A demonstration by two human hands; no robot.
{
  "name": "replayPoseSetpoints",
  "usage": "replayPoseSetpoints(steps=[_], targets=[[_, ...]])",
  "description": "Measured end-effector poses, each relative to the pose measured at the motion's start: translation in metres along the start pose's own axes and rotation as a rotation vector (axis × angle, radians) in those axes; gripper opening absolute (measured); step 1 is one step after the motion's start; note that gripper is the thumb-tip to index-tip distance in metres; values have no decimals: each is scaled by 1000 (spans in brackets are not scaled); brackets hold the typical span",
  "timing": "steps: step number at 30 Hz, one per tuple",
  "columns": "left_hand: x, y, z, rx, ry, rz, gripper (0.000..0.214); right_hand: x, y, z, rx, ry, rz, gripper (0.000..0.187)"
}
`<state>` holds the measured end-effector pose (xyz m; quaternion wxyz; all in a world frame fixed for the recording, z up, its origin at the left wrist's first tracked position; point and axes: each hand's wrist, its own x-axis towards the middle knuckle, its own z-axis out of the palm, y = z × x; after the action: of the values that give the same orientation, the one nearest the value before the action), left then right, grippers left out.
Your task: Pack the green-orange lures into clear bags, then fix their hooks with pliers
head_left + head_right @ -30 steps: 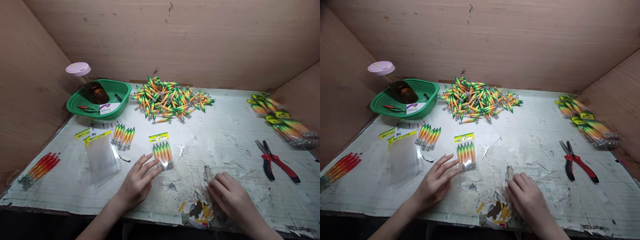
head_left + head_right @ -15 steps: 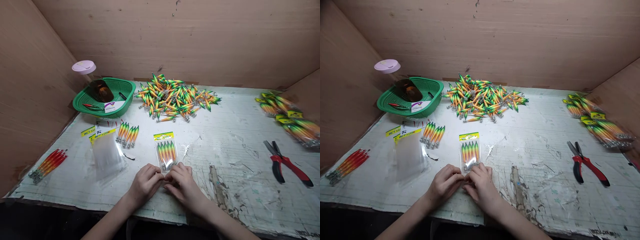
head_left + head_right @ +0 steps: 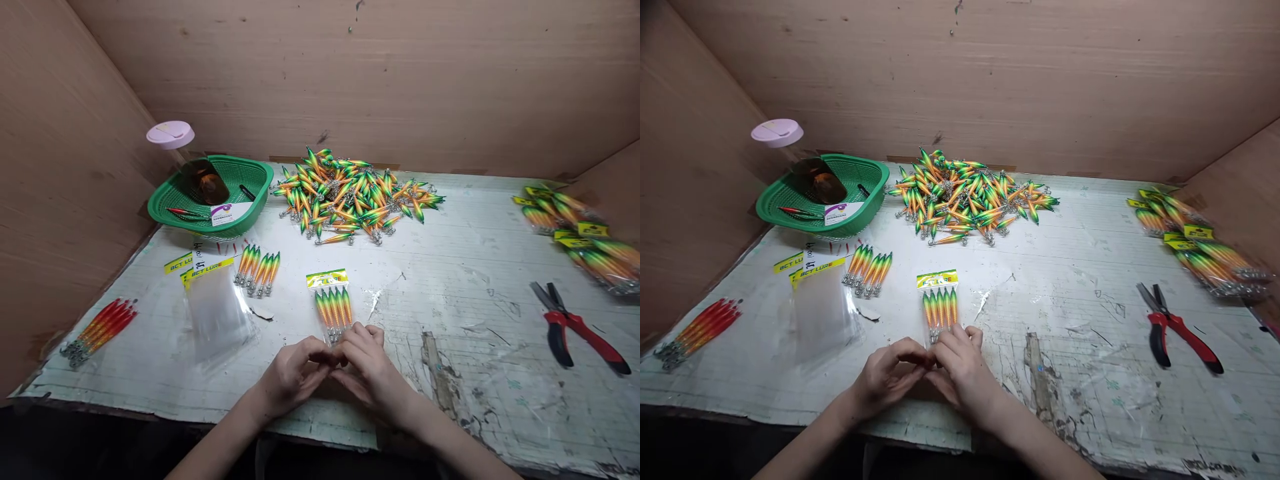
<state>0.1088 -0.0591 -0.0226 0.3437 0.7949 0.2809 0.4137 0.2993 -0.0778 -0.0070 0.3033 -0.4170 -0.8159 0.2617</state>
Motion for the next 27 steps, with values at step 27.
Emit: replayPoseSetpoints(steps=[27], targets=[[1, -3, 4, 17, 63, 3, 6, 16, 5, -20, 330, -270, 234, 29]])
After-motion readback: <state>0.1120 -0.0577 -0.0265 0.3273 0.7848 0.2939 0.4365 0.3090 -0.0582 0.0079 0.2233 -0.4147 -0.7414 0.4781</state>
